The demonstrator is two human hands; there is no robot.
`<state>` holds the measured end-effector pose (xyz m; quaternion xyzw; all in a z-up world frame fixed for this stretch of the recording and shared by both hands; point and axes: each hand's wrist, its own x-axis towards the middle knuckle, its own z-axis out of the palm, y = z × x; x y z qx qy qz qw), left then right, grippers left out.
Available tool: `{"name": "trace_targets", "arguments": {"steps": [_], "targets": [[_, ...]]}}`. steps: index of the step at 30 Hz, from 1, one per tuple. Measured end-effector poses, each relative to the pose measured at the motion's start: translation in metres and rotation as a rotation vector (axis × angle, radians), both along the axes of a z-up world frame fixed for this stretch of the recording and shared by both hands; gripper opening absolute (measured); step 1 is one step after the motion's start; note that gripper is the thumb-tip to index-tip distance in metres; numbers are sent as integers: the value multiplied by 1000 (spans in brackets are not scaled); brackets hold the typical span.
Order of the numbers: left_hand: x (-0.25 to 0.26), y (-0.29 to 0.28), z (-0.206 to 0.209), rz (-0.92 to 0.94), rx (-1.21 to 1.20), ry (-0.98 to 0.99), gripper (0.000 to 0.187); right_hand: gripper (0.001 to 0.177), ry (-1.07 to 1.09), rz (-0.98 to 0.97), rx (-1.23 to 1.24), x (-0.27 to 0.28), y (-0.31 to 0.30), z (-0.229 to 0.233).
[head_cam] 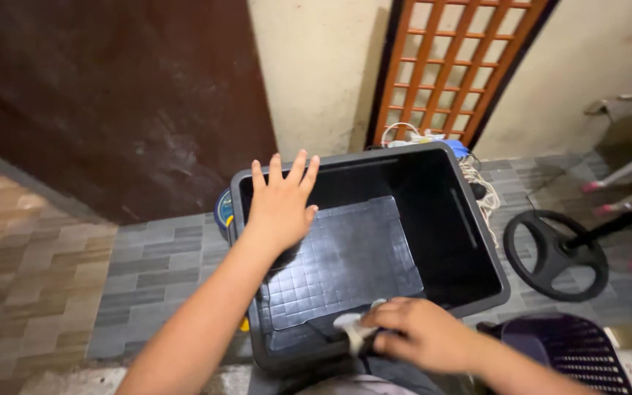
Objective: The person wipes the interior and exterior surfaces of a black plastic storage box using a white cloth. They clean the bottom, sides, and lid of the box, which is placed on the floor.
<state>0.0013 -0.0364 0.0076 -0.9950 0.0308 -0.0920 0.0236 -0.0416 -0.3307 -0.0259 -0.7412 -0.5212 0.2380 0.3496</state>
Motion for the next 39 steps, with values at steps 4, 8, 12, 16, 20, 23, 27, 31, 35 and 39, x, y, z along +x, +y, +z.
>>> {"name": "trace_targets", "arguments": {"steps": [4,8,12,16,20,23,27,31,35,39], "targets": [[-12,-16,4,-75,13,-100,81,15,426,-35,-94,33,2,-27],[-14,-27,3,-74,57,-152,85,13,-91,-266,34,99,48,-67],[-23,-30,0,-105,1,-230,81,18,-262,-281,118,147,99,-122],[-26,-17,3,-112,-27,-266,76,53,-568,-176,-121,136,89,-164],[-11,3,-1,-231,-298,-286,61,65,-595,-318,-344,136,82,-165],[3,16,-10,-325,-550,-316,57,76,-634,-386,-324,128,98,-151],[21,35,-28,-253,-869,-369,50,71,-216,238,-599,85,139,-149],[29,42,-38,-218,-763,-343,45,48,-366,553,-302,87,137,-165],[31,41,-46,-248,-684,-360,43,53,-516,86,-396,143,110,-175],[52,50,-59,-274,-712,-327,41,73,-575,14,-422,165,140,-195]]}}
